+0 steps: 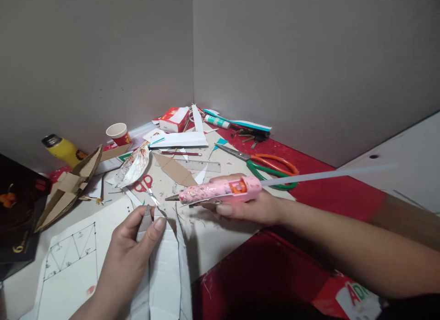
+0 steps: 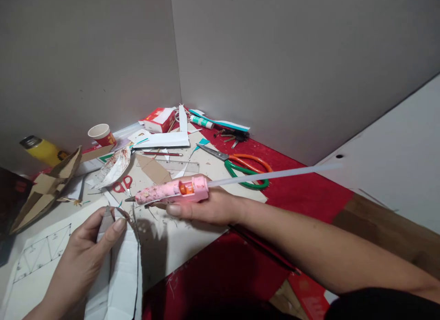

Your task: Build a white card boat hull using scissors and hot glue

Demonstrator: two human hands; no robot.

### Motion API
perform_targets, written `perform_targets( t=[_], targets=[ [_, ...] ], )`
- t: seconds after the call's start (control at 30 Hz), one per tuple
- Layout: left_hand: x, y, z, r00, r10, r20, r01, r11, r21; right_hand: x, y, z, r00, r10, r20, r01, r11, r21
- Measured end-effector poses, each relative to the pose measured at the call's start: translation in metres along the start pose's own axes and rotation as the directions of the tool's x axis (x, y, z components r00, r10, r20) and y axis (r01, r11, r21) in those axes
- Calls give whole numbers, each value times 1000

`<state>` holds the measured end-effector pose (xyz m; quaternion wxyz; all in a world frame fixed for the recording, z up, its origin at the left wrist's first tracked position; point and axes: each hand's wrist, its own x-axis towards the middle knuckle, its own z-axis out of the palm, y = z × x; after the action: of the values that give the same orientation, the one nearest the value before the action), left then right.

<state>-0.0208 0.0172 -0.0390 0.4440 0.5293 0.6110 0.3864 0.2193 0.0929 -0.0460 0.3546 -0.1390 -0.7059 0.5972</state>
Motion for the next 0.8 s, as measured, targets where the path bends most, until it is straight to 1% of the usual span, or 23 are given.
perform_targets(
  t=[0.1,0.27,0.4,0.5,0.67,0.8],
  targets=[
    [0,2,1,999,-24,-30,24,1000,3,-2,4,0,1000,-6,8,6,999,34],
    [1,3,2,998,-19,-56,19,1000,-7,-3,6,5,998,54,8,-55,990,131],
    [2,3,4,998,-12,-61,11,1000,-9,-2,8,7,999,42,-9,-40,985,169],
    [1,3,5,998,-4,-55,2,999,-37,-2,9,7,999,33,-7,-32,989,146],
    [0,4,5,1000,8,-13,-9,998,-58,-3,10,5,997,71,-19,-70,996,52],
    [0,4,5,1000,13,-17,-14,998,-59,-3,11,3,996,88,-20,-88,996,-19]
  ],
)
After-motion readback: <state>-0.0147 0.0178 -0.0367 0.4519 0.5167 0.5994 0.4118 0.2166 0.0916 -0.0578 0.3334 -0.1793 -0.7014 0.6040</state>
